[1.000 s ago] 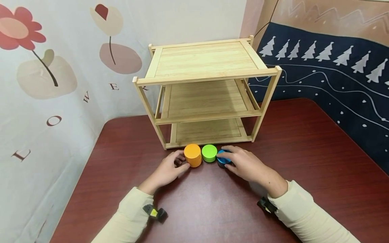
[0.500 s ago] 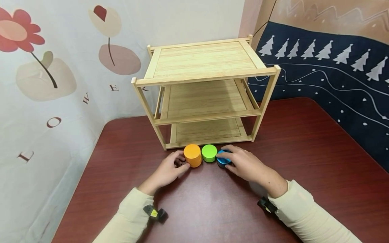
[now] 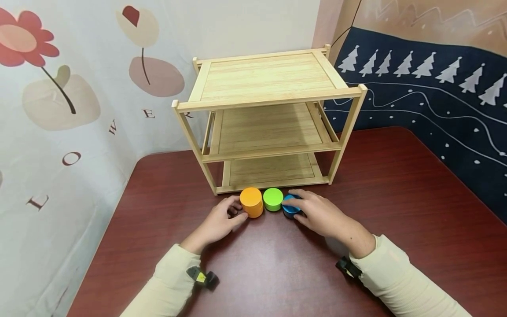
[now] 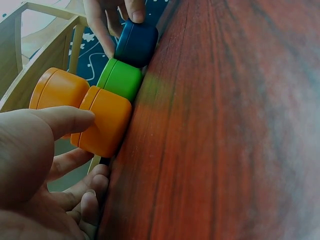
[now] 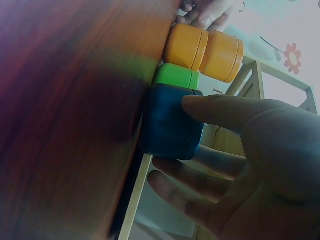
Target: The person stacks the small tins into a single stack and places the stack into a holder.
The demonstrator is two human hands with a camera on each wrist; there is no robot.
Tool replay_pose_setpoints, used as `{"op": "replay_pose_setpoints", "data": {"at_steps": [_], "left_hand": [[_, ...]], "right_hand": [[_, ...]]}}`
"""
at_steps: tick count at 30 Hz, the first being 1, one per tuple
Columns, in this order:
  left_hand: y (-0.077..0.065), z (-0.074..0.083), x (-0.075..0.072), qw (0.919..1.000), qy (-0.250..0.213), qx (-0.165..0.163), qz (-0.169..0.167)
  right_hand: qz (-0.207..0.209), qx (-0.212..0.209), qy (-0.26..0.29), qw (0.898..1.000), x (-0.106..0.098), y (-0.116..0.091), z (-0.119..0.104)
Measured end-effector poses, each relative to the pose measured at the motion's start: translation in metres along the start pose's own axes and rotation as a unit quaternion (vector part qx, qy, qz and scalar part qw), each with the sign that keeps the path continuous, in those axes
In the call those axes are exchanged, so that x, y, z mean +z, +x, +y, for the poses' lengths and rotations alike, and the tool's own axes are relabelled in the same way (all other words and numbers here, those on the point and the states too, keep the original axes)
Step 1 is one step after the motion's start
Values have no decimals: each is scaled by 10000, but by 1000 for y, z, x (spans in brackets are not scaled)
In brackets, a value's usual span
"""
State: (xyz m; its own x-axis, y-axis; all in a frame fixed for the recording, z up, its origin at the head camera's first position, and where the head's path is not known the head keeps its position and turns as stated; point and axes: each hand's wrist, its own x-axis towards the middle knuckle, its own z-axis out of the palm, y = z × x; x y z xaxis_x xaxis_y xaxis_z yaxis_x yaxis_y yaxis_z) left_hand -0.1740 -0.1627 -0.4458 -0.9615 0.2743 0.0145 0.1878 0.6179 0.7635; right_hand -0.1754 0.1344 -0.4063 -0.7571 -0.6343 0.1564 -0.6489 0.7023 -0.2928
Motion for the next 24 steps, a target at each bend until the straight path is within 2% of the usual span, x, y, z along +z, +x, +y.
{"op": "replay_pose_setpoints", "data": {"at_steps": [24], "left_hand": [[0, 3, 0, 9999, -13, -101, 7]], "right_hand": [[-64, 59, -48, 10000, 0, -1, 0]]}}
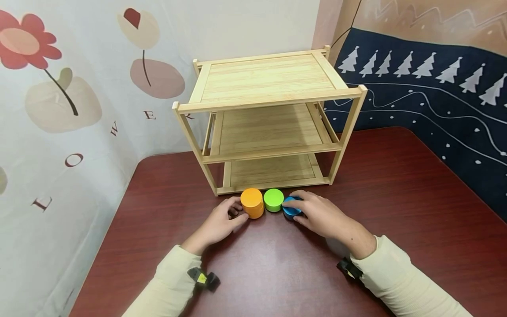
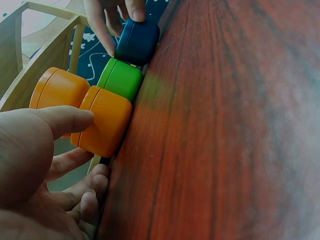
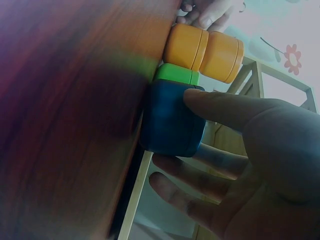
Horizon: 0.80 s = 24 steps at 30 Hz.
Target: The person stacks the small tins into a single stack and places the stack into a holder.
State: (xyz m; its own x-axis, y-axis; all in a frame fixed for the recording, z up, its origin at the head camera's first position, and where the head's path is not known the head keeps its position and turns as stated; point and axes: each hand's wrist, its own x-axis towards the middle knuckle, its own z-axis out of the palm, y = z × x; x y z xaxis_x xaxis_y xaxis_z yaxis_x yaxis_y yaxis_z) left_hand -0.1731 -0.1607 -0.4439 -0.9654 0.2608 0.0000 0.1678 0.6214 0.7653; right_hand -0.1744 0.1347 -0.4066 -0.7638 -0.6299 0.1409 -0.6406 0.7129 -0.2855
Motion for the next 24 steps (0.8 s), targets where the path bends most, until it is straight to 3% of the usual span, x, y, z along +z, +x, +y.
{"op": "replay_pose_setpoints", "data": {"at_steps": [24], "left_hand": [[-1, 0, -2, 10000, -75, 31, -30]], "right_hand": [[51, -158, -69, 9998, -4, -2, -9]]}}
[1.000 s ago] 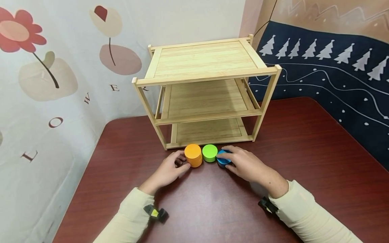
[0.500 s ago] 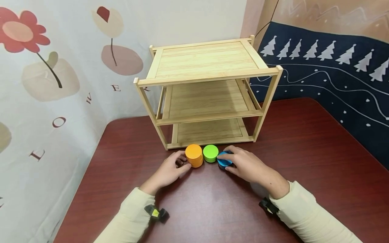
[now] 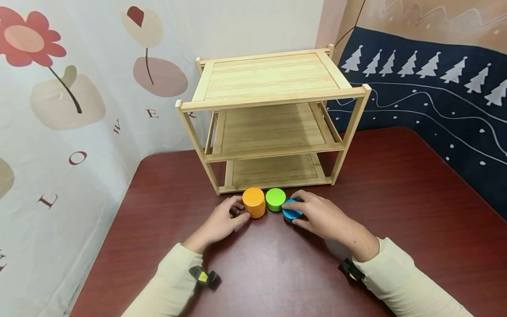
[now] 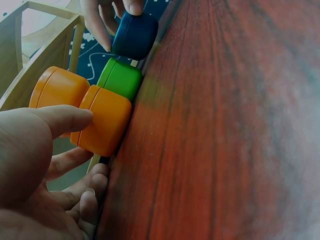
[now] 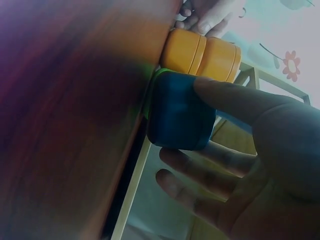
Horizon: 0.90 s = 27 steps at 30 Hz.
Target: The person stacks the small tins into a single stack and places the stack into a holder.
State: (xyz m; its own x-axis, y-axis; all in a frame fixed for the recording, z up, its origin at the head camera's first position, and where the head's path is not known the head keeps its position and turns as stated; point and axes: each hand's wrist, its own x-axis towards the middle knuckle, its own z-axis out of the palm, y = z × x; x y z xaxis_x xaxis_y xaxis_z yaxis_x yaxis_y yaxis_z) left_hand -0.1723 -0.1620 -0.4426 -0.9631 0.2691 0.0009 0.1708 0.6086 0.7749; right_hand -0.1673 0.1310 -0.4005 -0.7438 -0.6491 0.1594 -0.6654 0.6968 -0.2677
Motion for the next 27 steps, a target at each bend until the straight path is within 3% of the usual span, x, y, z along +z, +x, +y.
{"op": "replay_pose_setpoints", "data": {"at_steps": [27], "left_hand": [[0, 0, 0, 10000, 21, -15, 30]], "right_hand": [[260, -234, 54, 9994, -8, 0, -11]]}}
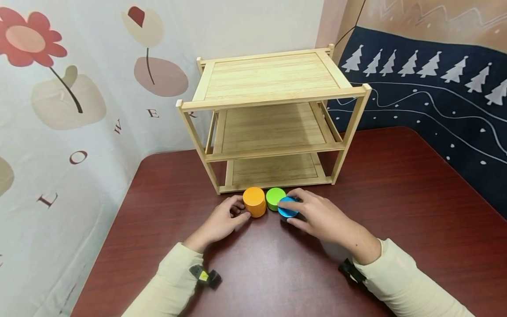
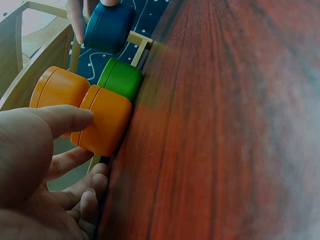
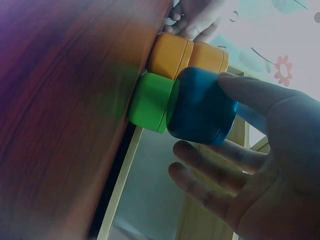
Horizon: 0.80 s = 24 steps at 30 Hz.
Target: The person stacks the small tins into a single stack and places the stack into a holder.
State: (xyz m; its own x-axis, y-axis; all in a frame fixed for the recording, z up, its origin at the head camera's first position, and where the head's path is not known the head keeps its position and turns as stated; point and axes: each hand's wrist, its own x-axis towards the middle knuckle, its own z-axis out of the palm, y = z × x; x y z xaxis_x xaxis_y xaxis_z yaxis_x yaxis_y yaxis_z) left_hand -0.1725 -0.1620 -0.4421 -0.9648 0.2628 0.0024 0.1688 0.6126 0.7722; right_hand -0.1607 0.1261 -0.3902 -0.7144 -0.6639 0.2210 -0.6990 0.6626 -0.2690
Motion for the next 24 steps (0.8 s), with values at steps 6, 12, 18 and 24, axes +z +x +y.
{"op": "replay_pose_setpoints", "data": {"at_steps": [6, 12, 18, 24], "left_hand": [[0, 0, 0, 10000, 33, 9, -19], [0, 1, -1, 10000, -12, -13, -31], [0, 0, -1, 10000, 5, 8, -52], [0, 0, 0, 10000, -8, 5, -49]], "right_hand": [[90, -39, 75, 9999, 0, 1, -1], [196, -139, 190, 9995, 0, 2, -3], [290, -221, 277, 9990, 0, 4, -5], [393, -282, 334, 9983, 0, 6, -7]]}}
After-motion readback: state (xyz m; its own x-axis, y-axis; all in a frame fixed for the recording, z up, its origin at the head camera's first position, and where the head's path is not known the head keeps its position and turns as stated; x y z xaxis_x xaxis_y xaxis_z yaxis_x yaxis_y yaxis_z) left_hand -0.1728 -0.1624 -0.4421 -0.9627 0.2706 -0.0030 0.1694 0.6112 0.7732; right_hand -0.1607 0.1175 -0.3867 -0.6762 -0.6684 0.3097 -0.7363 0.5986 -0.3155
